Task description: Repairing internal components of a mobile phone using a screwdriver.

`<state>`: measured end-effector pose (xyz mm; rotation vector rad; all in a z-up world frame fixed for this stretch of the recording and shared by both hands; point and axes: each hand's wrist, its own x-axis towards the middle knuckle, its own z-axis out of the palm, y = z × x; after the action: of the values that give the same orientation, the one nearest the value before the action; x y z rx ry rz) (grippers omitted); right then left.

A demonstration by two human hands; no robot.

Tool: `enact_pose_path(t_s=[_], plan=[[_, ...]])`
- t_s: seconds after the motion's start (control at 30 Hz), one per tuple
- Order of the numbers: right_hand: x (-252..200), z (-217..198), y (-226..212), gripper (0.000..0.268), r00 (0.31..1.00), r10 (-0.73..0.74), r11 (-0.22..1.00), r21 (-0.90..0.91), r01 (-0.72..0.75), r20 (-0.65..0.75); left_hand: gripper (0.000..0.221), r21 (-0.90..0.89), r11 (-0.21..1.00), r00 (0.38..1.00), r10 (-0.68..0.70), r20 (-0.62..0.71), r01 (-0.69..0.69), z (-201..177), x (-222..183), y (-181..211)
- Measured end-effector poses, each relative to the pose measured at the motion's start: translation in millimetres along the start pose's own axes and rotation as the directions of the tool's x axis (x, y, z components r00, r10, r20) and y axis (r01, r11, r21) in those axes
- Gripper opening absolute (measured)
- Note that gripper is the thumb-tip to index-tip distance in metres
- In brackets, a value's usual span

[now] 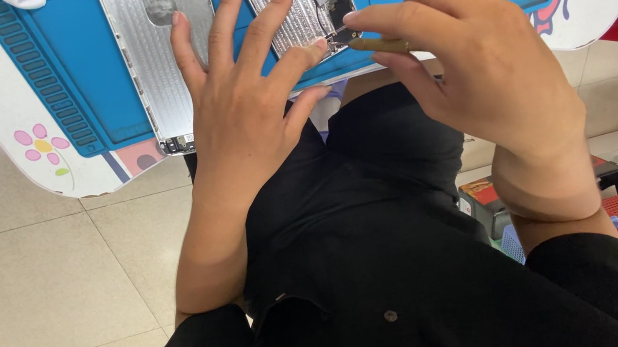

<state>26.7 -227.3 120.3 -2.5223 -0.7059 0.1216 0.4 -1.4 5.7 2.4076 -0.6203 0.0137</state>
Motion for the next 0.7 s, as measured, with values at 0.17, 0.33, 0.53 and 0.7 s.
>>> enact_pose_path(t_s=[0.17, 0.33, 0.53, 0.7], plan=[[-14.5, 7.0, 12.4, 0.025, 0.993, 0.112, 0.974, 0.202, -0.101, -0.045, 0.024, 0.002, 1.0, 1.0, -0.005, 0.009, 0.005, 0.9, -0.2, -0.7], [-30.3, 31.3, 31.9, 0.006, 0.92, 0.387, 0.843, 0.428, -0.325, -0.065, 0.025, -0.003, 1.0, 1.0, 0.001, 0.0, -0.001, 3.3, -1.6, -1.5], [-64.0, 71.2, 70.1, 0.009, 0.914, 0.351, 0.742, 0.655, -0.14, -0.202, 0.026, 0.0, 1.0, 1.0, -0.017, 0.02, 0.017, 0.7, 0.4, 0.8], [-53.2, 93.2, 68.0, 0.009, 0.89, 0.327, 0.67, 0.742, 0.019, -0.317, 0.026, -0.011, 1.0, 1.0, -0.019, 0.017, 0.019, -1.0, 1.0, 2.0]])
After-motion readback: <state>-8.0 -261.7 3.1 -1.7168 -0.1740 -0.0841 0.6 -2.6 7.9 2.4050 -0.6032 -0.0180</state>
